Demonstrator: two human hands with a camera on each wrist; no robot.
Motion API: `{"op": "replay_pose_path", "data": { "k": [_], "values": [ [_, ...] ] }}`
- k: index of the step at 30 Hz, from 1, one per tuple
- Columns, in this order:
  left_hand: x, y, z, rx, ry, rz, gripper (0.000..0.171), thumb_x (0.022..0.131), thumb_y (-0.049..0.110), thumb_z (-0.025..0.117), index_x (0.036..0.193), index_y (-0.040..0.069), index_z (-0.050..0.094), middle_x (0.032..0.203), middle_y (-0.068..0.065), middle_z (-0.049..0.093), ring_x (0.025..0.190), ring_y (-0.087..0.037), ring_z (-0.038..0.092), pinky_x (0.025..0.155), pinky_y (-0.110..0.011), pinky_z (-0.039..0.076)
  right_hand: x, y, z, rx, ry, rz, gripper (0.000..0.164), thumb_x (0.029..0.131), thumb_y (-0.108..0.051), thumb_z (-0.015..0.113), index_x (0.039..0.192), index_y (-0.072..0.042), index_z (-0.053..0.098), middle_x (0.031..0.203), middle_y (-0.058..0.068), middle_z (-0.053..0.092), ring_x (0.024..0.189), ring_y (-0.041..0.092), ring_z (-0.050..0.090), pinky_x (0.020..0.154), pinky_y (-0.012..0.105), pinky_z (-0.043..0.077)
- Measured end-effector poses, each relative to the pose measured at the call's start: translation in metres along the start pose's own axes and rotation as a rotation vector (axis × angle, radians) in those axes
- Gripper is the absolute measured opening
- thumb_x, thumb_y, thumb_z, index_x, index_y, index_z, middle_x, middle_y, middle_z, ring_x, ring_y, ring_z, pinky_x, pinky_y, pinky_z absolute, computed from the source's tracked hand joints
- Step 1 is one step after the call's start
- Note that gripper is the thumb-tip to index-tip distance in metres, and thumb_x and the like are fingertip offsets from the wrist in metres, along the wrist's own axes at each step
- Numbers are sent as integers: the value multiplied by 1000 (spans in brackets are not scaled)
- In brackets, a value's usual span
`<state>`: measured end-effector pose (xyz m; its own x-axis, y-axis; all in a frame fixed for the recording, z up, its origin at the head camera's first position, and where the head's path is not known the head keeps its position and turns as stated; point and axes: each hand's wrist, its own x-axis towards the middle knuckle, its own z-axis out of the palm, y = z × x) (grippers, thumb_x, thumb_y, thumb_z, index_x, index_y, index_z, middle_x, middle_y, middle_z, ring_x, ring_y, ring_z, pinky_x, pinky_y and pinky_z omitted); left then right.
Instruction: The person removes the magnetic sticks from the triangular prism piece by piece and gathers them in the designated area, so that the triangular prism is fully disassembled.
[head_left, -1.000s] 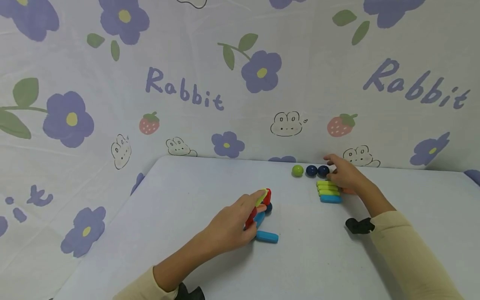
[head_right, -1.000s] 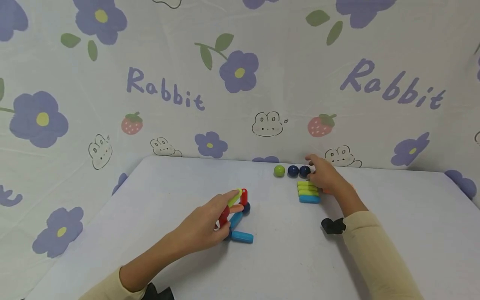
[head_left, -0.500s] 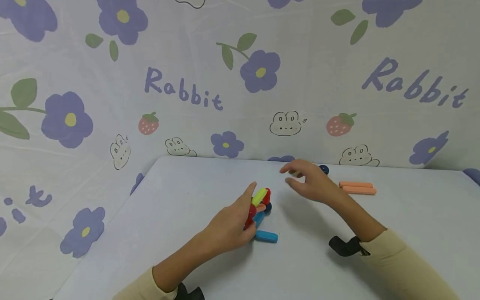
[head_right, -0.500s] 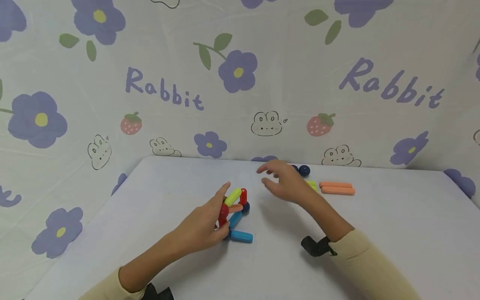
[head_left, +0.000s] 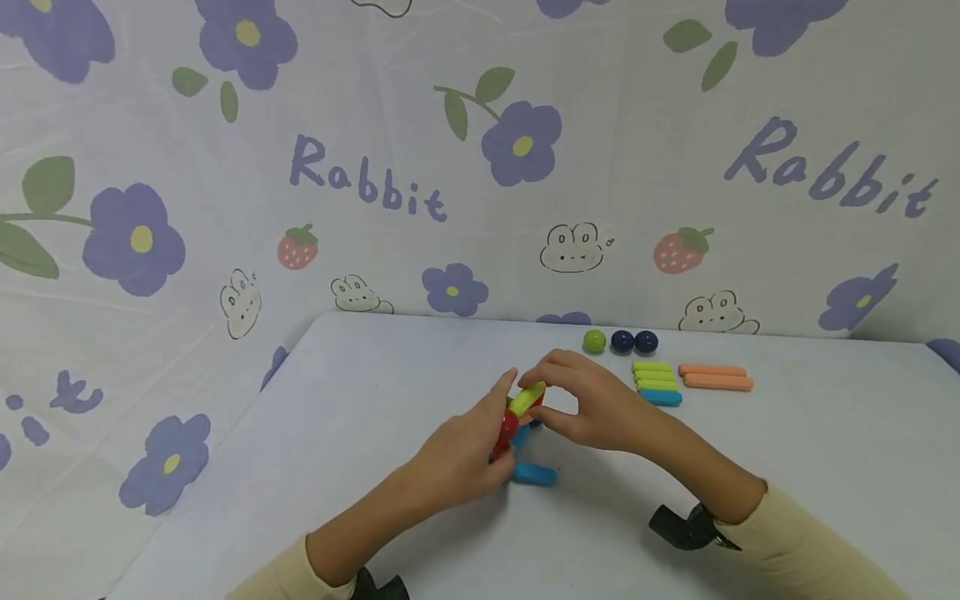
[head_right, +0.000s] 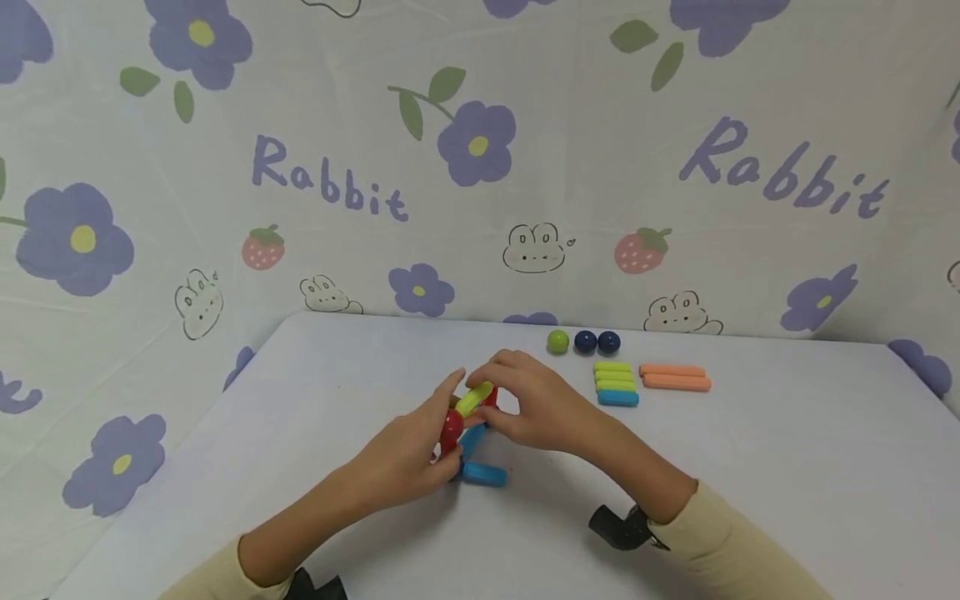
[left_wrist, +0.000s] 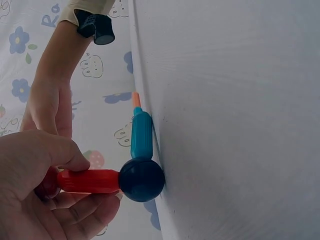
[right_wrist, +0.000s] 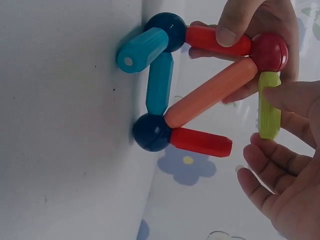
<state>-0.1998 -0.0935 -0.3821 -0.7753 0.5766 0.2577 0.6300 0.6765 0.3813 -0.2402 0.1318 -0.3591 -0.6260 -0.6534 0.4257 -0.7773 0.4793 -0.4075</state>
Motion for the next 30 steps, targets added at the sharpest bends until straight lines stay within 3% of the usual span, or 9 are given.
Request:
{"op": "replay_pose_path", "data": {
  "k": [11,17,22,27,30],
  "values": [
    [-1,-1,0,4,12,23,94,87,15,76,158,4,16,132,-9,57,101,-15,63,86,-26,54,-3,-2,4,55,40,54,31,85,-20,82,114,-16,72,104,-9,62,94,10,58,78,26,55],
    [-1,-2,0,3,9,23,91,88,15,75,158,4,17,137,-10,55,105,-16,63,88,-27,53,-3,-1,12,-52,61,59,24,84,-18,83,106,-15,71,93,-9,61,84,9,55,70,24,53],
    [0,-1,-1,7,-1,22,89,89,14,74,157,3,19,136,-11,56,101,-16,62,88,-29,54,-6,5,12,-116,54,27,23,84,-11,82,104,-12,70,93,-5,63,83,12,58,72,29,56],
    [1,-1,-1,-4,-17,-1,89,90,15,73,158,6,18,134,-9,57,92,-13,59,80,-21,54,-10,26,-3,-134,54,68,21,85,-4,79,105,-8,70,96,-1,66,84,14,58,75,31,55],
    [1,-1,0,-8,-10,8,88,90,14,73,158,6,18,132,-8,58,86,-12,56,70,-15,51,-15,49,-15,-128,48,169,19,88,1,75,105,-4,70,99,4,67,84,18,58,75,35,54]
  ]
}}
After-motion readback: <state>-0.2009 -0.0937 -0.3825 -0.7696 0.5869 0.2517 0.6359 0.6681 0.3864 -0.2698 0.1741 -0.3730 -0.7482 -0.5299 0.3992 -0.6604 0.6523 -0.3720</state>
